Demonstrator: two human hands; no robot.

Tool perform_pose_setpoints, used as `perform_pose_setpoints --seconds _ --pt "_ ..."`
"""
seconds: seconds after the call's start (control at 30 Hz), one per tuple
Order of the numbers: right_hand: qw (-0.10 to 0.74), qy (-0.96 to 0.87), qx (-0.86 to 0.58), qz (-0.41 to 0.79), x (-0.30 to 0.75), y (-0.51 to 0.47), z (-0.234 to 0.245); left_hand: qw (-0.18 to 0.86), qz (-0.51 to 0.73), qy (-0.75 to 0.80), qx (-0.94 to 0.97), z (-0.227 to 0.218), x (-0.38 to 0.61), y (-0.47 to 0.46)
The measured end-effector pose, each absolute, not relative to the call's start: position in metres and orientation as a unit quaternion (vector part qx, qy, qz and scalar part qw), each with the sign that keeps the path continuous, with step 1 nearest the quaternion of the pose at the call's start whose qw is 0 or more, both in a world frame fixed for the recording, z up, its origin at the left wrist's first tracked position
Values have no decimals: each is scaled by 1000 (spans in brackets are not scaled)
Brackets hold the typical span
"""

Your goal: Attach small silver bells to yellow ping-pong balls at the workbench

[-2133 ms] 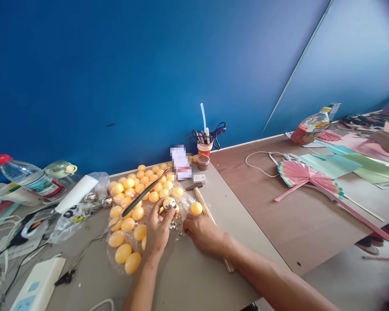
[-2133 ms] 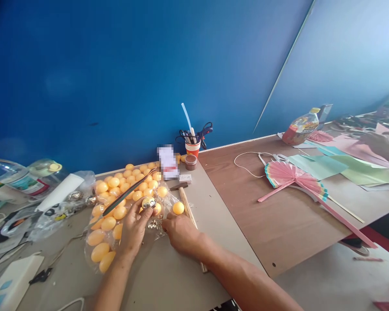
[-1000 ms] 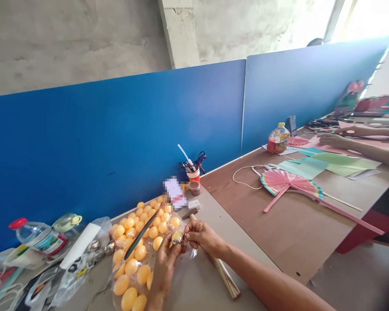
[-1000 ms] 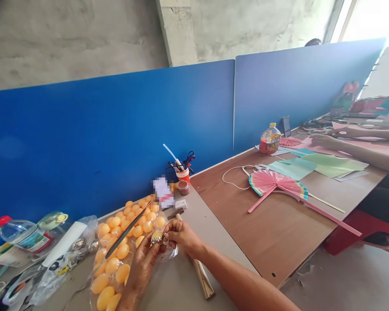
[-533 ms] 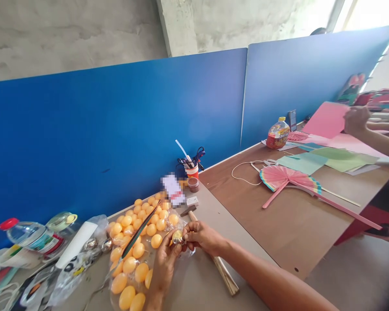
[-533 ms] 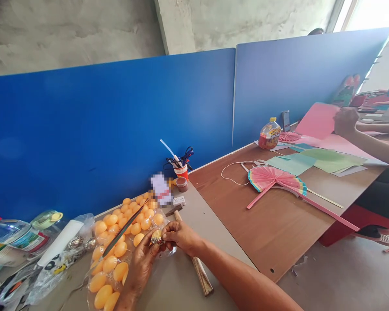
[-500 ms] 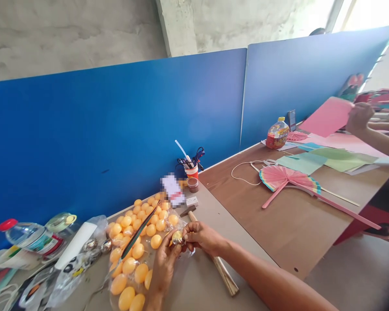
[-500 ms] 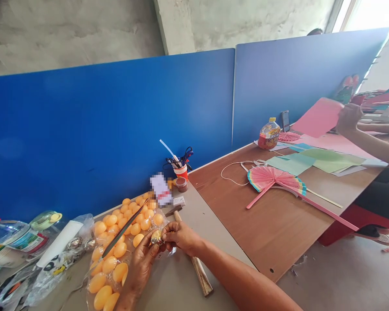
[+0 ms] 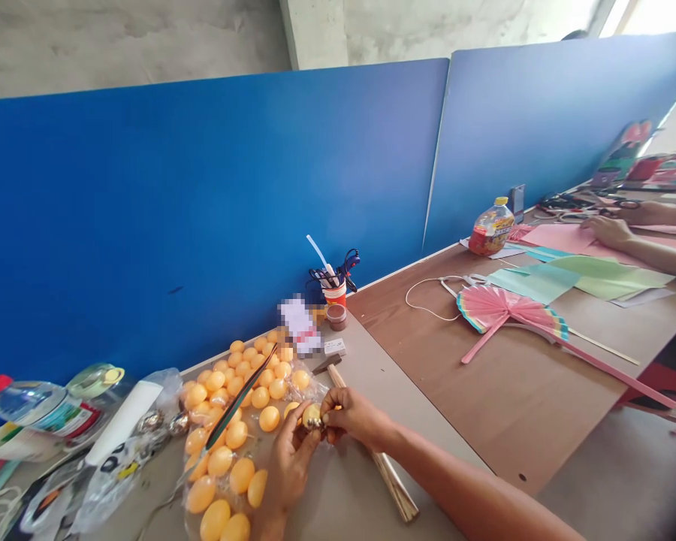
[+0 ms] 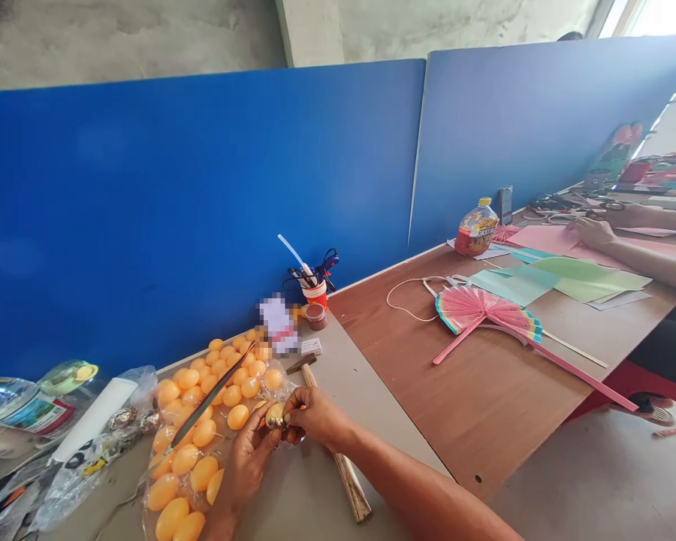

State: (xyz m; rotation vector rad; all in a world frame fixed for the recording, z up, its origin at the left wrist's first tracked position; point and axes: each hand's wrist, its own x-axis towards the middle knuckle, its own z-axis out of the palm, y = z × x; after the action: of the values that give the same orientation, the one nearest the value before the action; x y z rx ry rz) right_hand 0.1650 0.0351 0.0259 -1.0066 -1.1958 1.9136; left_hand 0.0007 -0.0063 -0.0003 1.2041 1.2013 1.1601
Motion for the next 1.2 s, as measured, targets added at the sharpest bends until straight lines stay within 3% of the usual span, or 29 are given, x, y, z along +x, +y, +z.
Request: perform_pose_setpoints --seconds 0.27,0.33,0.4,0.53,0.67,0.87,1.2 --pt "382 -469 -370 705 169 34 33 550 506 495 443 8 6 -7" --pt "394 -520 -393 648 176 36 37 550 536 498 403 9 5 -6" --pt "401 -589 -476 516 183 39 38 531 579 500 365 8 2 -4" --pt "249 -697 -591 321 185 42 34 511 621 489 337 9 -4 -3" --pt "129 -742 -600 269 181 38 31 507 629 492 324 13 -5 -5" --pt "155 -720 -615 281 184 46 25 510 641 481 314 15 -2 -4" --pt "111 -738 -624 233 185 50 16 555 670 415 264 22 4 -4"
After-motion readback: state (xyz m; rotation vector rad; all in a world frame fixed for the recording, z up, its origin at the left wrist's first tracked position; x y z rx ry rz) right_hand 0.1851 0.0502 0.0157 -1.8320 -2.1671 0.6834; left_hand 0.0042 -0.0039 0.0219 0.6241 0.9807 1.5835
